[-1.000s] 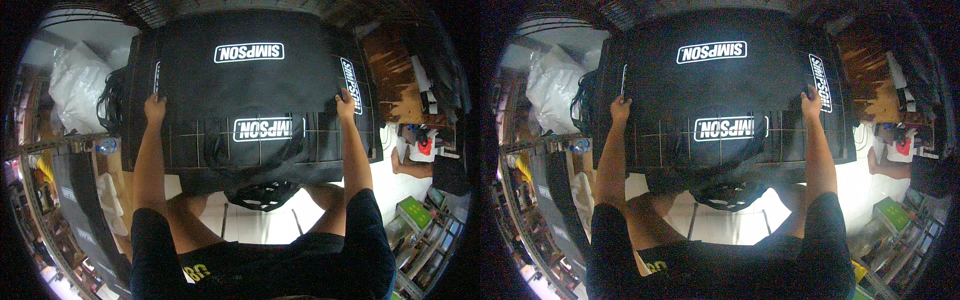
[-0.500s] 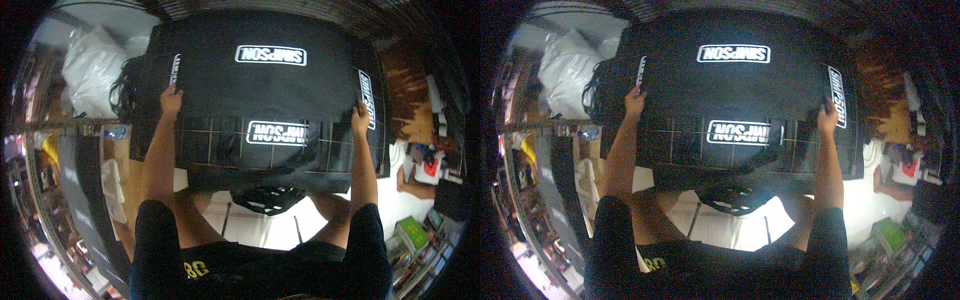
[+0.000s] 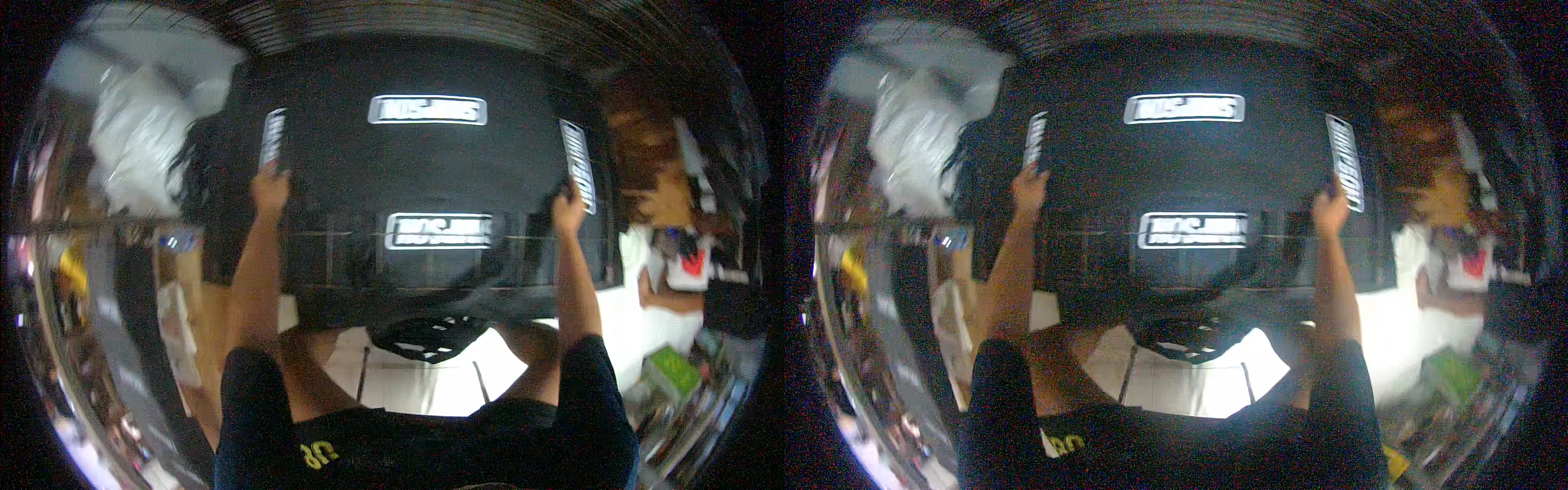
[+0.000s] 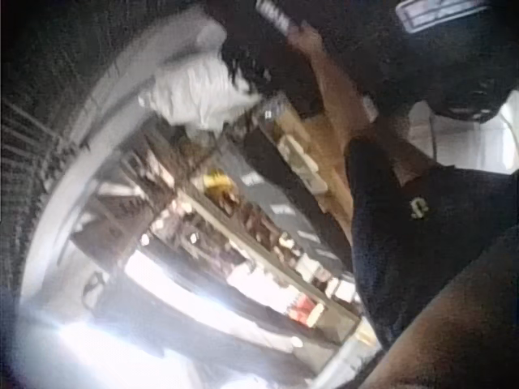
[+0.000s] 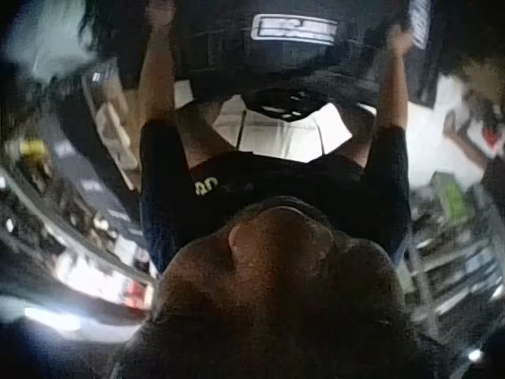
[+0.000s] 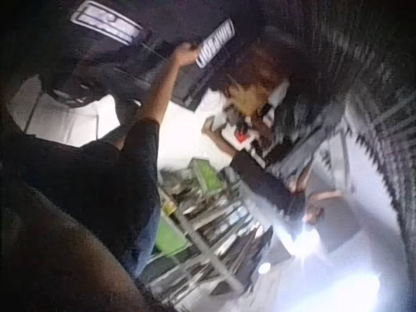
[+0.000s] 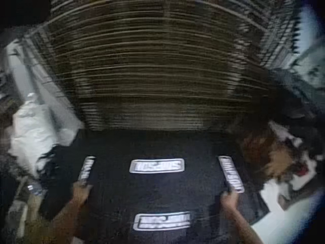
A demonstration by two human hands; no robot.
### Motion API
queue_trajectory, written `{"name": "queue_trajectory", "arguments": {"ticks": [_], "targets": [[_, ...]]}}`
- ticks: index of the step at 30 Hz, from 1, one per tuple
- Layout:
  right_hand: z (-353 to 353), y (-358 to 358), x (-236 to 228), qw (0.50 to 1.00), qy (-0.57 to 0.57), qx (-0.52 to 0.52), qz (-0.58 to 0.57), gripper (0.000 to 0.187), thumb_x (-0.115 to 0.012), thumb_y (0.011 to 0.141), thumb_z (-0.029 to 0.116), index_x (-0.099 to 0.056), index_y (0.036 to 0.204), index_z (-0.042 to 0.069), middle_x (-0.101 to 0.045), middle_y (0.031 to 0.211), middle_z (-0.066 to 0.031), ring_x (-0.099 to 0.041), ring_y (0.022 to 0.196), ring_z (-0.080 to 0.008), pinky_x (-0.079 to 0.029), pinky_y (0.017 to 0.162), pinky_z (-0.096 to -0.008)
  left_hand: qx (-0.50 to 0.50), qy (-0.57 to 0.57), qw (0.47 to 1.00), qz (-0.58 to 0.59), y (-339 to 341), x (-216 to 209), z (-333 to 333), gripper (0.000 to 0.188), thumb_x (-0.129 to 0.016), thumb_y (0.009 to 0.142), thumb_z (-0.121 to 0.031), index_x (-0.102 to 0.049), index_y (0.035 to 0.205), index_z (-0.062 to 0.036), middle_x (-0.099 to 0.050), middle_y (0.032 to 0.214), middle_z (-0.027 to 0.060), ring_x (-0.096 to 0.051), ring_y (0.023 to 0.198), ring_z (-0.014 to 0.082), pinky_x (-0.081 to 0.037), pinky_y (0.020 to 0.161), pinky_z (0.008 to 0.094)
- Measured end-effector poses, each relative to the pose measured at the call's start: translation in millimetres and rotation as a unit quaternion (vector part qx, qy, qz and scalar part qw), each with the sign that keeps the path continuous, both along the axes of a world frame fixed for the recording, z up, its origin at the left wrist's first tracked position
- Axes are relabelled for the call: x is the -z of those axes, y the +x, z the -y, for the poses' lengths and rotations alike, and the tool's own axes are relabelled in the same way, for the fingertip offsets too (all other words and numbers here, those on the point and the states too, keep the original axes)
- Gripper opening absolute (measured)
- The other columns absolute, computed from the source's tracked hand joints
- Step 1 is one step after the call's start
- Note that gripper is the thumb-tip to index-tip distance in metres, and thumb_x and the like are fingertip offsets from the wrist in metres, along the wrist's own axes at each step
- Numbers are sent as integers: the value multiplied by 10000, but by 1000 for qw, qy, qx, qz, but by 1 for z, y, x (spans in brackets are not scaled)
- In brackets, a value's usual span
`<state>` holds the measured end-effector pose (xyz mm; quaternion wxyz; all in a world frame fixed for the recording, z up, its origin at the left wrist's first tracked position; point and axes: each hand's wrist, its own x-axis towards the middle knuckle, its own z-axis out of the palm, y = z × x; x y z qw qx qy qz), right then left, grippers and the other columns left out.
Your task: The person sits on the floor and repeatedly picks up black Simpson-branded bags from a pile, folds them, and stacks them neatly. Another person works at a table in the background.
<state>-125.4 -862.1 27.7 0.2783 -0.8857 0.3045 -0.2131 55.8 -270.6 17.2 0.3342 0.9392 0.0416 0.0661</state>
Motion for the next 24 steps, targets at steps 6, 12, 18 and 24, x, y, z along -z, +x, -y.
{"name": "queue_trajectory", "arguments": {"ticks": [6, 12, 18, 24], "targets": [[6, 18, 8, 999, -11, 53, -2, 356, -563, 787, 122, -597, 1140, 97, -641, 953, -208, -620, 880, -360, -476, 776, -408, -4, -21, 999, -27, 12, 20, -12, 432, -670, 768, -67, -558, 1178, 13, -657, 967, 181, -628, 907, 220, -462, 802, 337], [3, 15, 1, 997, 12, 69, -18, 363, -586, 775, 122, -601, 1137, 111, -628, 1043, -186, -604, 963, -351, -462, 847, -405, -29, -70, 995, -63, 10, 3, -4, 424, -683, 767, -91, -574, 1169, -11, -665, 873, 177, -630, 828, 177, -463, 766, 324], [2, 14, -4, 998, 17, 47, -29, 378, -582, 778, 121, -588, 1155, 87, -615, 1077, -194, -591, 1006, -343, -455, 876, -386, 14, -28, 999, 11, 14, 18, -15, 406, -669, 778, -108, -580, 1164, -21, -665, 906, 168, -634, 842, 230, -465, 792, 337], [15, 10, 6, 992, 93, -1, -87, 466, -517, 794, 96, -498, 1257, 42, -623, 1088, -144, -596, 975, -227, -447, 853, -323, -57, -97, 990, -90, -1, -25, 18, 420, -665, 707, -147, -610, 1108, -33, -669, 885, 161, -645, 747, 270, -494, 707, 355]]}}
